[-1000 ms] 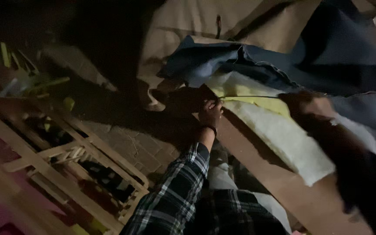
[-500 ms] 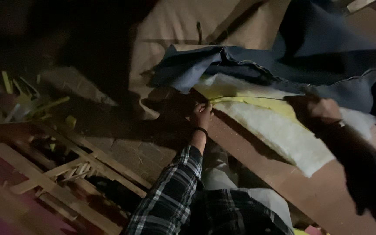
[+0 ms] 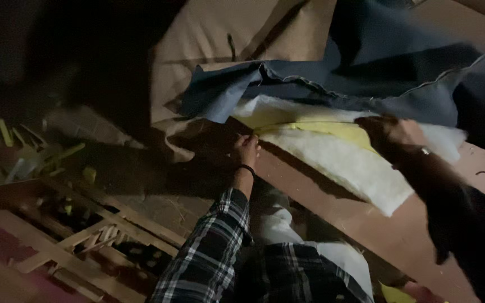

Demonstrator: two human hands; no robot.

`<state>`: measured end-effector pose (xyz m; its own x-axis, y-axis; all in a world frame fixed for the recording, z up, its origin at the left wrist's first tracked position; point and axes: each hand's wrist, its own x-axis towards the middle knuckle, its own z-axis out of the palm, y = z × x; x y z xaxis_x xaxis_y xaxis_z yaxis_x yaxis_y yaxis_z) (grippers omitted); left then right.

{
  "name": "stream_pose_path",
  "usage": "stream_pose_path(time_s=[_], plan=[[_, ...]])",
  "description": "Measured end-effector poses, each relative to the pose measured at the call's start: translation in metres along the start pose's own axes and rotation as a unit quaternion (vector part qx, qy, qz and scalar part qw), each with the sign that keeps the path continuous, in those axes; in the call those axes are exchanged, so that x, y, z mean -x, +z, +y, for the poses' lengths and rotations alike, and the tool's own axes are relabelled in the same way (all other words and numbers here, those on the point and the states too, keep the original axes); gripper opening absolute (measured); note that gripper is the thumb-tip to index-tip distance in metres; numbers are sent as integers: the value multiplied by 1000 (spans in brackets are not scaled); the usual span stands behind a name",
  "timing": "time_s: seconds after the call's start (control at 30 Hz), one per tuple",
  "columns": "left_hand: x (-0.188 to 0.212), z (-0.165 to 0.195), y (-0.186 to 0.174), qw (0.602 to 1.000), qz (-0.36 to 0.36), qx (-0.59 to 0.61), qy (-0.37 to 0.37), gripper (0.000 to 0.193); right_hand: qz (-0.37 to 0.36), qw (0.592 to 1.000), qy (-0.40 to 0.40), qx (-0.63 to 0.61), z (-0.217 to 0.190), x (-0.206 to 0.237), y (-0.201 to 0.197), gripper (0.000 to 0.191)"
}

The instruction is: The person aligns a curved foam piece with batting and fabric cover on a work surface, trims the foam edge with a long blade, and then uses a spray gun to apply adhesive to the foam and batting layers while pressing the layers together.

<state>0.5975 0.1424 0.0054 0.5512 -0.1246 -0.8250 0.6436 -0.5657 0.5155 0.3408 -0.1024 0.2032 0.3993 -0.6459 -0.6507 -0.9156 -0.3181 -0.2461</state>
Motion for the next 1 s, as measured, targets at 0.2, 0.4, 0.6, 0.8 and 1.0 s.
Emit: stream_pose_path(time_s=[0.2, 0.4, 0.6, 0.8, 1.0], plan=[[-17, -9, 1, 999, -21, 11, 43, 28, 35, 998, -47, 26, 7, 10, -9, 40], [2, 6, -3, 998, 8, -54, 33, 22, 42, 990, -103, 87, 16, 13, -15, 45], [41, 11, 12, 877, 106, -113, 455, 16, 21, 999, -18, 29, 22, 21, -6, 43], [94, 13, 60, 713, -88, -318, 619, 28, 36, 998, -38, 44, 27, 31, -14, 41], [93, -4, 78, 682, -95, -422, 589, 43, 31, 996, -23, 75, 28, 39, -16, 40]])
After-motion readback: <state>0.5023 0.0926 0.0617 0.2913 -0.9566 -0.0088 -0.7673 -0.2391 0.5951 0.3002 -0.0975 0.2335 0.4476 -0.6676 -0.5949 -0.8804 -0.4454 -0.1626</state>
